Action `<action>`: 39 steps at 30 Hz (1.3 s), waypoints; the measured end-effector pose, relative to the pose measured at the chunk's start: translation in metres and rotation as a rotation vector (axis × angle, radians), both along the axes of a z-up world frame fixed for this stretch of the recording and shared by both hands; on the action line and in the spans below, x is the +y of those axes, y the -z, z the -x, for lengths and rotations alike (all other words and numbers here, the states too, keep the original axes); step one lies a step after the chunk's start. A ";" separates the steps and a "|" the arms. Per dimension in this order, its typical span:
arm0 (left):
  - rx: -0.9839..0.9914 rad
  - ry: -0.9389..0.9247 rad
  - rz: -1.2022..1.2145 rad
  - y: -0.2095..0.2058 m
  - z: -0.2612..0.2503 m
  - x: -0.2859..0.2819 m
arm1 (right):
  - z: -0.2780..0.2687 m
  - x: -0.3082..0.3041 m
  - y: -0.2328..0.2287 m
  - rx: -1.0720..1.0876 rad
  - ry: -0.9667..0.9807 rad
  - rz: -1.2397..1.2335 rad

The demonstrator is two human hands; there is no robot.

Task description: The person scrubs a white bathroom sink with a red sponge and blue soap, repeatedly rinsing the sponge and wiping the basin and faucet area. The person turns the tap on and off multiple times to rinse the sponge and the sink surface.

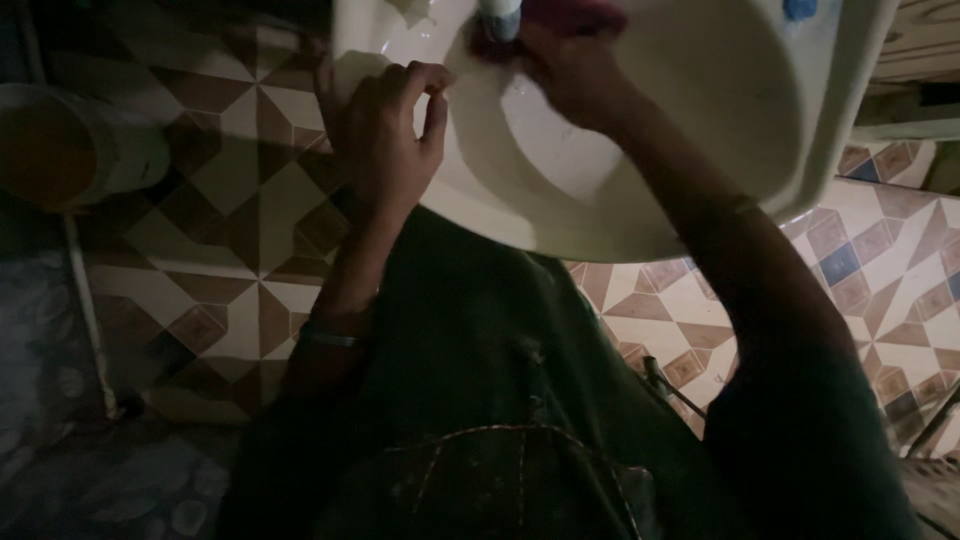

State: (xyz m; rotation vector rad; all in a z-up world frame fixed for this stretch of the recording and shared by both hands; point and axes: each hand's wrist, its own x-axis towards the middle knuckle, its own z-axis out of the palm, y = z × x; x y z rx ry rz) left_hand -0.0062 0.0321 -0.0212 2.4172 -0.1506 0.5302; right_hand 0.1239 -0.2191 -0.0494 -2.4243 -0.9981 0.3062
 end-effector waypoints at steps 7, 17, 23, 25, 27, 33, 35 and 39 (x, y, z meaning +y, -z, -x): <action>-0.096 -0.005 -0.110 -0.013 -0.001 -0.002 | 0.020 0.000 0.015 0.674 -0.132 0.103; -0.068 -0.012 0.050 -0.022 -0.001 -0.002 | 0.009 -0.113 0.012 0.375 0.333 0.404; -0.110 -0.034 -0.055 -0.011 -0.001 0.000 | 0.034 -0.004 0.012 0.463 0.170 0.141; -0.082 0.008 0.061 -0.008 -0.002 -0.001 | 0.045 0.014 -0.005 0.588 0.158 0.211; -0.086 0.016 0.075 -0.007 -0.002 -0.001 | 0.048 0.007 -0.020 0.707 0.177 0.265; -0.102 -0.001 -0.041 -0.019 0.000 0.000 | 0.031 -0.066 -0.023 0.437 0.193 0.439; -0.060 -0.014 -0.056 -0.019 -0.001 -0.001 | 0.032 -0.076 -0.022 0.385 0.288 0.475; -0.173 -0.060 0.040 -0.009 -0.001 0.000 | 0.045 -0.045 -0.018 0.406 0.248 0.396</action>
